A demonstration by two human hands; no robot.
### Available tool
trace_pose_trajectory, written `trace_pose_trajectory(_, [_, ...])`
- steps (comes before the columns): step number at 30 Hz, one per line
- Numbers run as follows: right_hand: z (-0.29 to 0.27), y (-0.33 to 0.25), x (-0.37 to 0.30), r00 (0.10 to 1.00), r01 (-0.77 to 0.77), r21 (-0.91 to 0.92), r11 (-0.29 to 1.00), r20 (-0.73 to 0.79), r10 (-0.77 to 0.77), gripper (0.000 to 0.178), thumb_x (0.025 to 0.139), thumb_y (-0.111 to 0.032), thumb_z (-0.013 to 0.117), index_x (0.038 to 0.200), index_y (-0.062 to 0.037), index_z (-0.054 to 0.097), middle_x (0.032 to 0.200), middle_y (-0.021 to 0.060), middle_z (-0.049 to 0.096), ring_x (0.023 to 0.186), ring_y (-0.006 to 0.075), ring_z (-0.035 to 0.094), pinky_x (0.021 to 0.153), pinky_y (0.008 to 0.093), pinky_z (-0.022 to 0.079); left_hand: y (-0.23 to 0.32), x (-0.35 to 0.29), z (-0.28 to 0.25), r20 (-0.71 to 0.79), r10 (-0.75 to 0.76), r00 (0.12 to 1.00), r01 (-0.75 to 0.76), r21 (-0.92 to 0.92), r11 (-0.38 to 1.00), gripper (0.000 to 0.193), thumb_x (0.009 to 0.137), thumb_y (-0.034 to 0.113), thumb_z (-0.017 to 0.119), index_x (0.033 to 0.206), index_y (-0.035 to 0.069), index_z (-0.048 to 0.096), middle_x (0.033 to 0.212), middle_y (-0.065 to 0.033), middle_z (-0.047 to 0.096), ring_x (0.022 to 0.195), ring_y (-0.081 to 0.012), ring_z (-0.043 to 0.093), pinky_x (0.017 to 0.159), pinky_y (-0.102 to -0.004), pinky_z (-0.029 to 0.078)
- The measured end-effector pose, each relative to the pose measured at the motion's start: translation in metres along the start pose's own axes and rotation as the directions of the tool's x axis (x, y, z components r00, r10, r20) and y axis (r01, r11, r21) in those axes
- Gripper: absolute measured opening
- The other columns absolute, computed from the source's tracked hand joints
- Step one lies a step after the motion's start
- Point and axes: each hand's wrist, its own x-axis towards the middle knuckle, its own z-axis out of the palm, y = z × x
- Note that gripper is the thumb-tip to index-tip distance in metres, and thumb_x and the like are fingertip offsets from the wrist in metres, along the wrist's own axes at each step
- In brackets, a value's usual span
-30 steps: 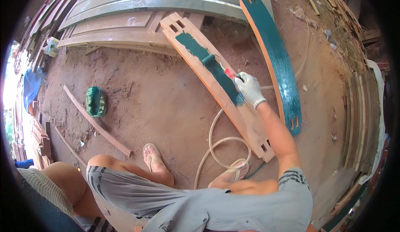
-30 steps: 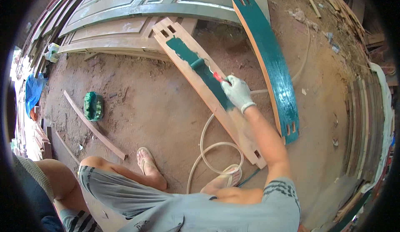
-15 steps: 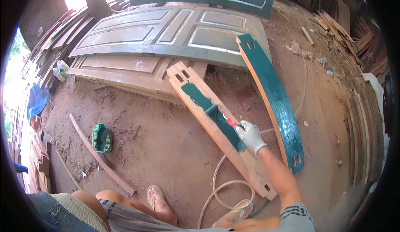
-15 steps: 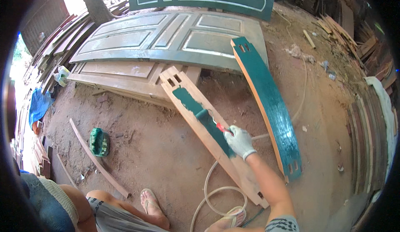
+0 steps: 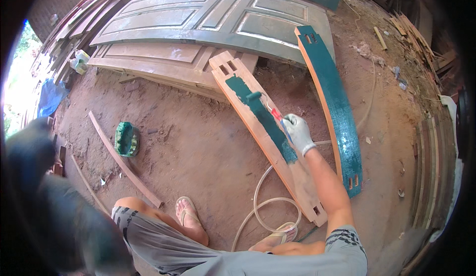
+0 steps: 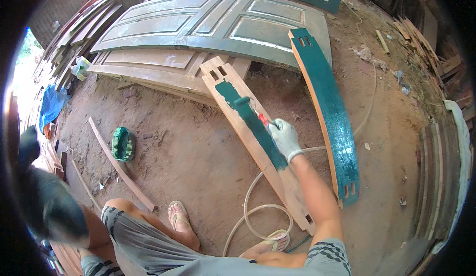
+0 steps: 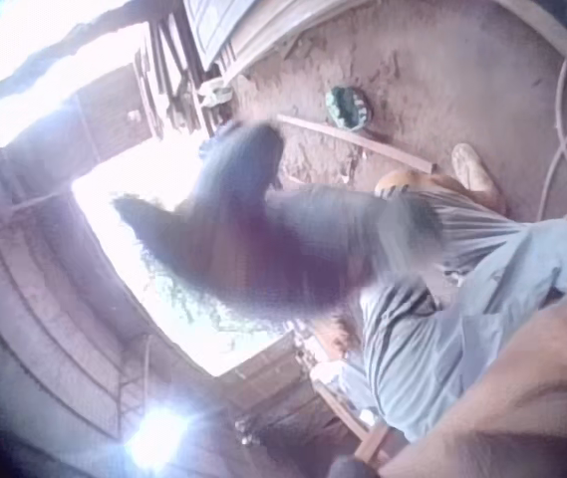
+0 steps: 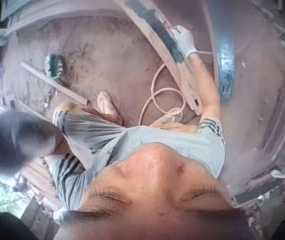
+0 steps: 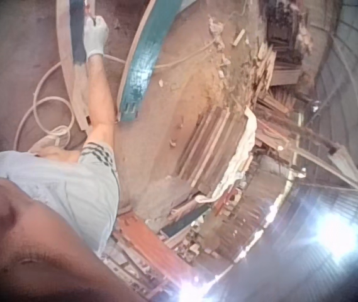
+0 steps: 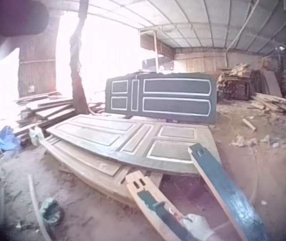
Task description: The person paints wooden pieces with green paint using a small roller. They dip the roller into a container of paint and apply it to the surface of the wood, working on multiple pieces sequentially.
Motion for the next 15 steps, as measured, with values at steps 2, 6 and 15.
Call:
trace_pose_trajectory(2, [0.000, -0.004, 0.019, 1.000, -0.009, -0.027, 1.000, -0.015, 0.008, 0.034, 0.102, -0.037, 0.068, 0.096, -0.0042, 0.074, 0.091, 0.0225, 0.073, 0.084, 0.0406, 0.071, 0.078, 0.0487, 0.054, -0.016, -0.016, 0.036, 0.072, -0.165, 0.984, 0.167, -0.023, 0.986, 0.055, 0.099, 0.018, 0.068, 0.145, -0.011, 0.064, 0.117, -0.0187, 0.069, 0.110, -0.0299, 0.068, 0.103, -0.0458, 0.053])
trace_pose_trajectory(6, [0.035, -0.038, 0.071, 0.999, 0.032, -0.066, 0.997, -0.027, -0.034, 0.040, 0.102, -0.043, 0.064, 0.099, -0.0053, 0.075, 0.099, 0.0253, 0.075, 0.096, 0.0452, 0.074, 0.083, 0.0532, 0.054, -0.058, -0.059, 0.105, 0.229, -0.312, 0.922, 0.347, -0.131, 0.929, 0.051, 0.090, 0.013, 0.081, 0.136, -0.007, 0.072, 0.113, -0.0207, 0.073, 0.102, -0.0312, 0.074, 0.091, -0.0398, 0.058])
trace_pose_trajectory(15, [0.039, -0.061, 0.102, 1.000, 0.006, -0.363, 0.932, 0.000, -0.006, 0.040, 0.101, -0.045, 0.058, 0.106, -0.0123, 0.080, 0.112, 0.0220, 0.079, 0.106, 0.0456, 0.075, 0.091, 0.0541, 0.058, -0.107, -0.091, 0.160, 0.760, -0.353, 0.545, 0.635, -0.099, 0.766, 0.043, 0.096, 0.017, 0.080, 0.135, -0.001, 0.074, 0.111, -0.0134, 0.077, 0.099, -0.0209, 0.074, 0.092, -0.0343, 0.058])
